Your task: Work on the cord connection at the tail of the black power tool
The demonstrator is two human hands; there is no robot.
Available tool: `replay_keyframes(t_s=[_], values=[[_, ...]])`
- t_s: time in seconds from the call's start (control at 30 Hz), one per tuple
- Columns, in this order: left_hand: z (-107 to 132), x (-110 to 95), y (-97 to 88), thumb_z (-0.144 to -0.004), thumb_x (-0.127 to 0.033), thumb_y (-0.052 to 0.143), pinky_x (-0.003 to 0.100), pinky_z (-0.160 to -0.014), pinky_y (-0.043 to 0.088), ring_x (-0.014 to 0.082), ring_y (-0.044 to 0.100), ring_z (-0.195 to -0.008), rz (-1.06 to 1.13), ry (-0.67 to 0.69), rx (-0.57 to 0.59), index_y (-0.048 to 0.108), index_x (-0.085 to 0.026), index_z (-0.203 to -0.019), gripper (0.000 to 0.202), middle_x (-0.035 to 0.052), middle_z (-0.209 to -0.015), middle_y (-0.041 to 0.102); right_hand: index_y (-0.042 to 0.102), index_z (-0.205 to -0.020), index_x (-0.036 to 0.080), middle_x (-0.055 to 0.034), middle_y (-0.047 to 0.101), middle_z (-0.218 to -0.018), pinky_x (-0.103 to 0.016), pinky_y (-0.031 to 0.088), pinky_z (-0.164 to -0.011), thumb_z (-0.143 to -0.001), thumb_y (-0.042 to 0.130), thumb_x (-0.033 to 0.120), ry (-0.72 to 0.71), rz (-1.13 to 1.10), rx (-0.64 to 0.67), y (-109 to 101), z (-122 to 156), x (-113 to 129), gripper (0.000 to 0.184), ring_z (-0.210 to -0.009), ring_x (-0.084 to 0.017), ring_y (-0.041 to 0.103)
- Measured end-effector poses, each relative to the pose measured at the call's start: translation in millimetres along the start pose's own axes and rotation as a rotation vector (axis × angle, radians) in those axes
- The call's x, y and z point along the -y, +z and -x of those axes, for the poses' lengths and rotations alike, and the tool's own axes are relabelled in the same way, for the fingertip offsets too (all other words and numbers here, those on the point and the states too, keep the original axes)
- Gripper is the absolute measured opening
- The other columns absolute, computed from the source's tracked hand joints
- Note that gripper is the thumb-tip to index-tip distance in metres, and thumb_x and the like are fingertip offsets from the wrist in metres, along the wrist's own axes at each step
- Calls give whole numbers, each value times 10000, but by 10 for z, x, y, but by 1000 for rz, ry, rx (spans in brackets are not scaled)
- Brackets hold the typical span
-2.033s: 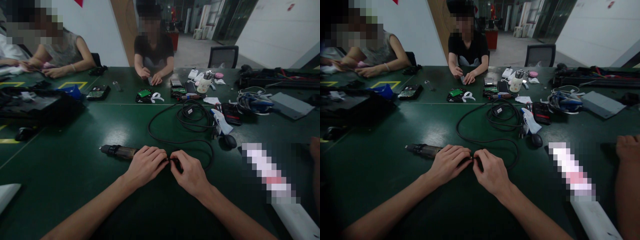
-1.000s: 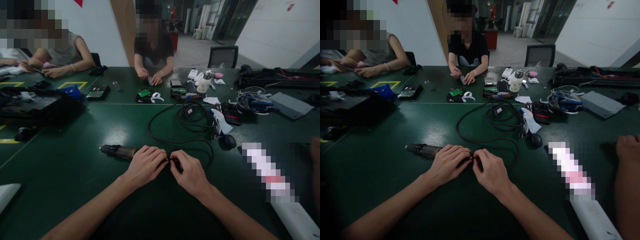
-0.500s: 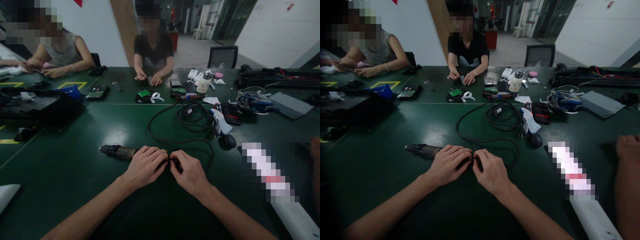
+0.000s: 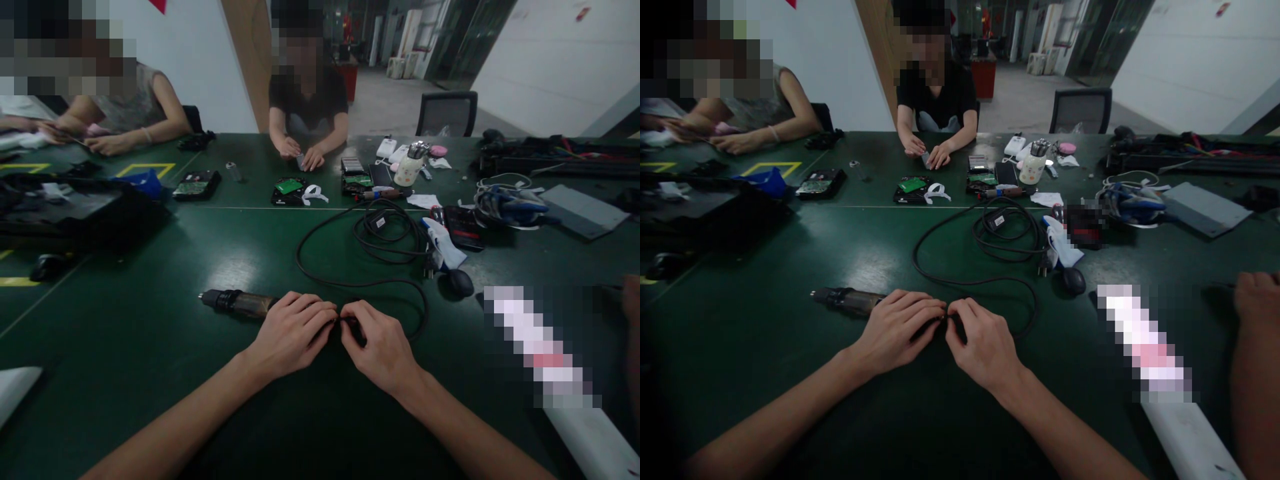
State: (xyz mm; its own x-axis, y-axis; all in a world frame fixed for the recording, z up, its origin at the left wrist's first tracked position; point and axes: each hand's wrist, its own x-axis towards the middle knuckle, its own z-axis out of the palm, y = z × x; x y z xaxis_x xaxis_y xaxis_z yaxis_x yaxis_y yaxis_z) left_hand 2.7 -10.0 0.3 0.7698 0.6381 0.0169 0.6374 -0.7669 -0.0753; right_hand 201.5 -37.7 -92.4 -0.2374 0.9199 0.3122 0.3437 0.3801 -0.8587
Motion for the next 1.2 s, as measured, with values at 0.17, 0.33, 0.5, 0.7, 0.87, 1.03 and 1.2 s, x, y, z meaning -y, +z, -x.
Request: replay_keyframes(t_s=[0.17,0.33,0.5,0.7,0.87,1.03,1.2], values=[[5,-18,31,-1048,-272,577,405,-907,462,211,676,-1079,-25,-23,-19,650,-216,-1158,144,19,-1168,743,596,-1053,235,-45,696,-1026,-314,532,-719,-988,569,168,-2,-3,-1,5,-3,6,98,-854,-197,691],[11,-5,73,-1058,-298,584,390,-886,454,202,685,-1019,-42,-25,-53,653,-211,-1077,112,21,-1108,748,594,-1044,236,-42,699,-1010,-311,524,-701,-983,572,165,-5,4,-11,17,3,-5,96,-840,-195,690],[-2,11,36,-1051,-342,590,399,-880,463,211,685,-1037,-51,-19,-29,656,-211,-1119,162,27,-1150,742,582,-1044,238,-41,693,-1008,-316,525,-707,-986,568,164,0,-3,-7,15,2,-11,95,-846,-200,689],[5,14,5,-1043,-271,570,407,-922,474,226,668,-1130,-18,17,-8,646,-219,-1219,199,29,-1228,732,586,-1054,236,-40,692,-1022,-320,526,-706,-994,564,174,4,-2,1,7,4,-3,89,-839,-197,688],[1,5,3,-1039,-314,586,408,-904,481,221,683,-1086,-36,-23,-16,656,-207,-1158,175,37,-1213,734,586,-1066,237,-41,690,-1037,-325,531,-736,-1003,560,173,11,-13,12,7,6,-1,93,-874,-201,688],[10,8,-1,-1037,-263,571,414,-931,472,231,664,-1140,-2,8,5,642,-222,-1234,213,31,-1279,718,589,-1064,235,-39,692,-1033,-320,518,-724,-1000,568,173,12,-7,8,4,7,-2,91,-863,-197,685],[12,15,17,-1049,-314,573,416,-912,466,222,680,-1081,-20,-31,-6,653,-202,-1111,151,34,-1254,726,594,-1057,231,-40,693,-1031,-310,513,-715,-999,572,176,12,-23,7,18,7,-14,82,-852,-190,682]])
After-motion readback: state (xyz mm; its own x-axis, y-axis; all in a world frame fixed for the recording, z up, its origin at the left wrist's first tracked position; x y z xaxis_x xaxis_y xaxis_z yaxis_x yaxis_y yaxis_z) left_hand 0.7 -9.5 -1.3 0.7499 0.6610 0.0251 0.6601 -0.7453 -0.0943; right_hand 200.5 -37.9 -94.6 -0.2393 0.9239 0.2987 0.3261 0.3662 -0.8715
